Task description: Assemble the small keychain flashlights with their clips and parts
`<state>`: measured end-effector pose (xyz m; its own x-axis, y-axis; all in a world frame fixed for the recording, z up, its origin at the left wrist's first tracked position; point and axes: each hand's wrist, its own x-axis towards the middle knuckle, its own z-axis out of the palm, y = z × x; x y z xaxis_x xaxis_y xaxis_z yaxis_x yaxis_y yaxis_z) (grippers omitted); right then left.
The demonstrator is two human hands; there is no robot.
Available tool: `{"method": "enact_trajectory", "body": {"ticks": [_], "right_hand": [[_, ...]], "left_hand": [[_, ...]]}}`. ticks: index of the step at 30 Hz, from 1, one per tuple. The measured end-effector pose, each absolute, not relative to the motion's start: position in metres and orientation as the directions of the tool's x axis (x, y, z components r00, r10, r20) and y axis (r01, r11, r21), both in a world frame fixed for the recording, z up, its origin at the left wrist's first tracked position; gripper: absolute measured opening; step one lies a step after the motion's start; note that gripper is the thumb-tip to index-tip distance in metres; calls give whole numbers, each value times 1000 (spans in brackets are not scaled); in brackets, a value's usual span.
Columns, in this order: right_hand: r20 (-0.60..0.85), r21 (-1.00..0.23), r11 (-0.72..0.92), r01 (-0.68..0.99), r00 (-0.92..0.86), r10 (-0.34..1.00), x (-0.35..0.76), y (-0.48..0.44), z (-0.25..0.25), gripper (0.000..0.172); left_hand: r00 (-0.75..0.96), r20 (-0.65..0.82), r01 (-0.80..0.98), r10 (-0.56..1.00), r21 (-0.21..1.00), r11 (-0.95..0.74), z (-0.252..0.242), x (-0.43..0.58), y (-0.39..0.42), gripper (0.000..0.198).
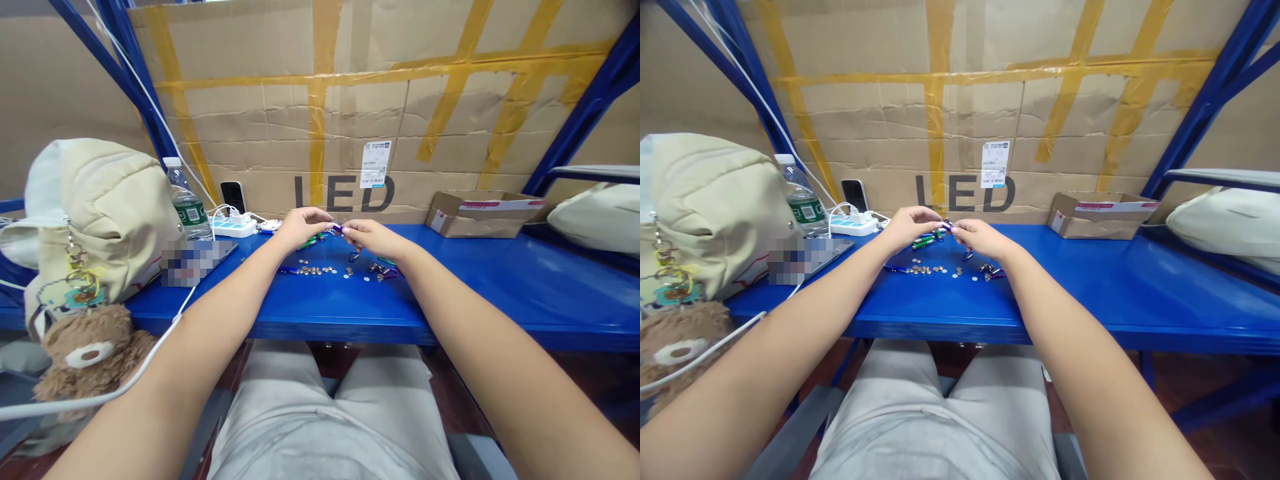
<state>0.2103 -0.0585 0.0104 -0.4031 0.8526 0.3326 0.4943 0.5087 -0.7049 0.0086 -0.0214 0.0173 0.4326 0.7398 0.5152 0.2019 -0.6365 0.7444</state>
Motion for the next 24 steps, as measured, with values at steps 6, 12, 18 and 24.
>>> {"method": "enact_trajectory", "body": {"ticks": [6, 12, 18, 24], "right_hand": [[253, -824, 435, 362, -451, 856, 210, -57, 9, 25], [458, -401, 567, 720, -379, 804, 201, -55, 11, 18], [475, -296, 619, 727, -450, 756, 199, -56, 10, 22], [490, -151, 644, 750, -509, 708, 197, -55, 10, 22]], "left_hand": [[458, 518, 154, 723, 754, -638, 19, 7, -20, 35], [349, 192, 335, 917, 889, -313, 15, 10, -14, 54], [403, -29, 302, 915, 948, -103, 13, 11, -14, 36], [520, -253, 308, 816, 947, 97, 19, 4, -18, 41]]}}
